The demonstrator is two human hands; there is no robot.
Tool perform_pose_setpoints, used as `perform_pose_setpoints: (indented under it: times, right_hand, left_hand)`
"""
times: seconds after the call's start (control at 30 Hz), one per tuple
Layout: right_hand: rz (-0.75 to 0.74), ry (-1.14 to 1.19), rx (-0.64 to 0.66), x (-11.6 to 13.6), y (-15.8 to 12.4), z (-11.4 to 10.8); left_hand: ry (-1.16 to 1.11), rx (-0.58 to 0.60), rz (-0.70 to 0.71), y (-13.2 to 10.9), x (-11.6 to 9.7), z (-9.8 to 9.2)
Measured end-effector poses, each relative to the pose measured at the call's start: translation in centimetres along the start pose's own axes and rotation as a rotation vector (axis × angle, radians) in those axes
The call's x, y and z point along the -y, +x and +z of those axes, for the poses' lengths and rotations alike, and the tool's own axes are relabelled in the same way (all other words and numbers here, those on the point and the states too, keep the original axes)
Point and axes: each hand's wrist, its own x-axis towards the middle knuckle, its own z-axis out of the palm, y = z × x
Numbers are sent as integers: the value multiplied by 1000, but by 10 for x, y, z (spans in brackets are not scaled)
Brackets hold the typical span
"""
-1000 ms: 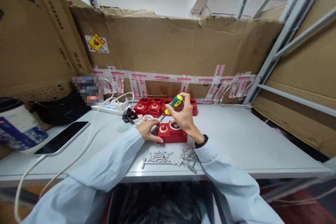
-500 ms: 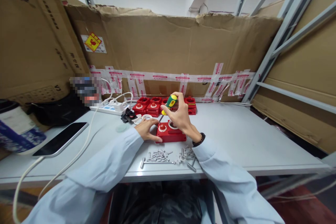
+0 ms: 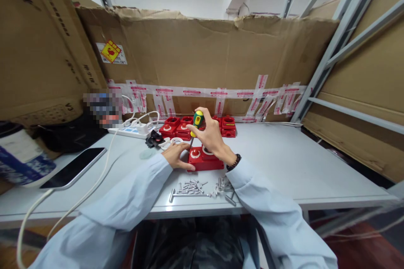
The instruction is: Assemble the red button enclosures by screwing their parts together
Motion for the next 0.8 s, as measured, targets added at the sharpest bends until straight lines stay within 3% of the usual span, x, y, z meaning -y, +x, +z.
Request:
perform_pose_setpoints:
  times: [0.8]
  right_hand:
    - [17, -49, -76, 1, -1, -4]
  left_hand:
    - [-12, 16, -19, 0, -1, -1]
